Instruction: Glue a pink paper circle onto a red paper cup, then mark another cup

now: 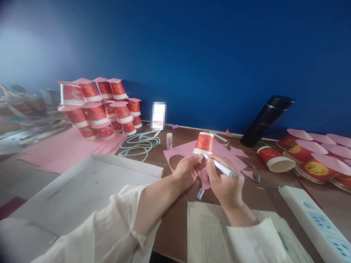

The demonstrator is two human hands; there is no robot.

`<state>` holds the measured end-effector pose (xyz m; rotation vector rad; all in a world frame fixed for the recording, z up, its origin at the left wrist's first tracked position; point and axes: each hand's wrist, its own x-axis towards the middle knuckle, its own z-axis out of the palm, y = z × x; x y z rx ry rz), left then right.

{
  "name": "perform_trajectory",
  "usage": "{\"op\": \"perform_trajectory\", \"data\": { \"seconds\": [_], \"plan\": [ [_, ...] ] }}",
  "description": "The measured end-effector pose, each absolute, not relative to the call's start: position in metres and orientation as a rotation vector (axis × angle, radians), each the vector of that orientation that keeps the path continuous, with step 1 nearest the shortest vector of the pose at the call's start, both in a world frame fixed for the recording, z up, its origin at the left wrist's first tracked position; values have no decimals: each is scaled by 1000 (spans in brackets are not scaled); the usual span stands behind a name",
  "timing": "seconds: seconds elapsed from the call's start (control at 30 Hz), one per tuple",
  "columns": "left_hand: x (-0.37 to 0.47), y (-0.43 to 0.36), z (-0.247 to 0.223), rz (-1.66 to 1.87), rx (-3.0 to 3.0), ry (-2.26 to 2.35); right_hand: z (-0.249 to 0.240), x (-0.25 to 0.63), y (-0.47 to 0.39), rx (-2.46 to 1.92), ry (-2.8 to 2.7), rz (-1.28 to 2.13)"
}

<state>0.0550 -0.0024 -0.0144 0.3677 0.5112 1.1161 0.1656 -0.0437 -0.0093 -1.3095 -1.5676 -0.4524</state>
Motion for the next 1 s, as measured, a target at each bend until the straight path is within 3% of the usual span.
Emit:
{"op": "perform_trajectory", "data": {
  "seconds": [0.27,0.5,0.7,1.0],
  "plan": [
    [54,-2,-13,1098,356,534,-9,166,-42,-1342,-1442,-382],
    [52,-2,-10,1033,345,486,-19,183,-25,-1444,-955,204],
    [52,-4,-11,948,378,389,-24,187,-14,-1168,-731,740],
    [50,-7,-9,869,461,440,-12,176,-19,-1006,-730,1004]
  ]
}}
